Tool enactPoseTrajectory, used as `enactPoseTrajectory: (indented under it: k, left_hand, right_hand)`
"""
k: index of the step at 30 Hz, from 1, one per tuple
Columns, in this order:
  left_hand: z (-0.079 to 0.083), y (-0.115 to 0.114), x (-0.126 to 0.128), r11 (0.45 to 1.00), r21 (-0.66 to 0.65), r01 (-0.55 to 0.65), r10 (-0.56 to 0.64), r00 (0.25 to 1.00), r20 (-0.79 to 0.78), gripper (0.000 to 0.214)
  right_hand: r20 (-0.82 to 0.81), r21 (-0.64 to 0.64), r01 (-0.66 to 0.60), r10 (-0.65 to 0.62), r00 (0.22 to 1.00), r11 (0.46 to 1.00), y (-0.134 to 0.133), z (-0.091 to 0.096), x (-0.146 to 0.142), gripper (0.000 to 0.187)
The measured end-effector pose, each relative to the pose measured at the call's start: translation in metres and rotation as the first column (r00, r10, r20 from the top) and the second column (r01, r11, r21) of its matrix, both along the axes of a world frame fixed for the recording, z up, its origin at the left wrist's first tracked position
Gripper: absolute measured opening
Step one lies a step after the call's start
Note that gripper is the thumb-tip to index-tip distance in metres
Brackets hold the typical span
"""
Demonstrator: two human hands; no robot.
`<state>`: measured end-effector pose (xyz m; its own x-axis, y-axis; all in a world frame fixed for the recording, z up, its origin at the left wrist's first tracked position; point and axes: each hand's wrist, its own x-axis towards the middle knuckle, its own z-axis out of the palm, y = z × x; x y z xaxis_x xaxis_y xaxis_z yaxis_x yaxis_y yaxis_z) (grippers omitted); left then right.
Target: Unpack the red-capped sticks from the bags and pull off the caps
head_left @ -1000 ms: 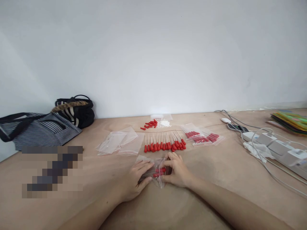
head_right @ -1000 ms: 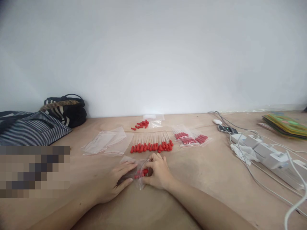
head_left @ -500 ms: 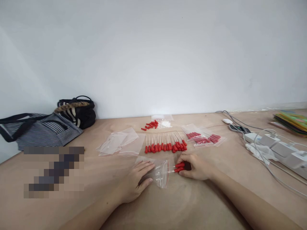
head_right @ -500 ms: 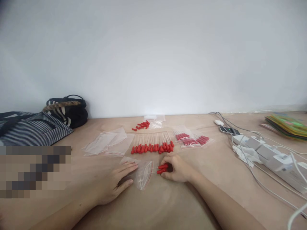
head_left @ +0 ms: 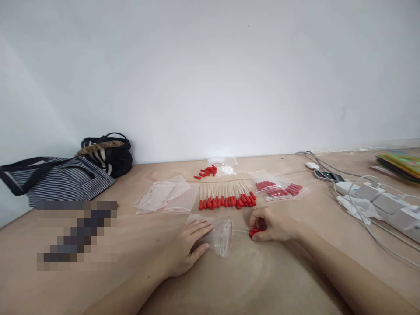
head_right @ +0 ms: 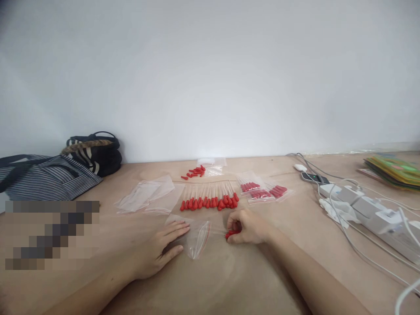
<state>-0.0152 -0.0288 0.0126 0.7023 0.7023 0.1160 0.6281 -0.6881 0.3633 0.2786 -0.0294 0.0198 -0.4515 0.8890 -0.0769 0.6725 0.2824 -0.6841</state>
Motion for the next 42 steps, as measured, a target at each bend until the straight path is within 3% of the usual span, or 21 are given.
enactPoseTrajectory:
  k: [3, 8, 15, 18, 20, 22, 26, 30, 33, 35, 37, 42]
  left_hand:
    - [0.001, 0.001, 0.001, 1.0, 0.006, 0.002, -0.002, 1.0, 0.01, 0.04]
    - [0.003, 0.001, 0.001, 1.0, -0.003, 0.002, -0.002, 1.0, -0.01, 0.041]
    - [-0.005, 0.003, -0.002, 1.0, 0.025, 0.02, -0.02, 0.999, 0.035, 0.041]
    - [-0.008, 0.005, -0.004, 0.999, 0.031, 0.023, -0.025, 0.999, 0.046, 0.041]
    - [-0.007, 0.005, -0.004, 1.0, 0.024, 0.02, -0.021, 0.999, 0.037, 0.041]
    - [-0.004, 0.004, -0.003, 1.0, 0.011, 0.016, -0.016, 0.999, 0.03, 0.041]
    - [-0.001, 0.002, -0.001, 1.0, 0.0, 0.018, -0.018, 0.999, 0.027, 0.04]
    - [-0.003, 0.004, -0.002, 0.993, 0.116, 0.005, -0.011, 0.999, 0.049, 0.039]
    - [-0.003, 0.005, -0.005, 0.961, 0.186, -0.206, 0.183, 0.974, 0.13, 0.026]
    - [-0.004, 0.004, -0.007, 0.909, 0.166, -0.383, 0.355, 0.919, 0.174, 0.022]
    - [-0.004, 0.003, -0.01, 0.867, 0.12, -0.484, 0.46, 0.869, 0.184, 0.02]
    - [-0.006, 0.002, -0.014, 0.866, -0.052, -0.497, 0.493, 0.835, 0.242, 0.02]
  right_hand:
    - [0.035, -0.097, 0.006, -0.003, 0.999, 0.995, 0.002, 0.001, 0.007, 0.019]
    - [0.072, -0.143, 0.048, -0.038, 0.997, 0.989, 0.002, 0.003, 0.007, 0.023]
    - [-0.079, -0.335, -0.018, -0.009, 0.997, 0.942, 0.006, 0.01, 0.037, 0.023]
    - [-0.214, -0.39, -0.005, -0.085, 0.973, 0.921, 0.009, 0.015, 0.062, 0.025]
    - [-0.3, -0.367, 0.085, -0.204, 0.932, 0.926, 0.014, 0.017, 0.072, 0.026]
    - [-0.356, -0.308, 0.27, -0.374, 0.857, 0.912, 0.022, 0.015, 0.074, 0.027]
    - [-0.298, -0.168, 0.672, -0.687, 0.663, 0.721, 0.045, -0.001, 0.056, 0.029]
    - [-0.235, -0.105, 0.721, -0.722, 0.651, 0.685, 0.067, -0.02, 0.036, 0.027]
    - [-0.187, -0.03, 0.731, -0.722, 0.666, 0.682, 0.076, -0.025, 0.028, 0.026]
    - [-0.161, 0.029, 0.722, -0.71, 0.685, 0.691, 0.078, -0.025, 0.026, 0.025]
    - [-0.14, 0.083, 0.706, -0.693, 0.707, 0.703, 0.077, -0.023, 0.025, 0.024]
    - [-0.102, 0.144, 0.684, -0.676, 0.73, 0.716, 0.069, -0.02, 0.028, 0.027]
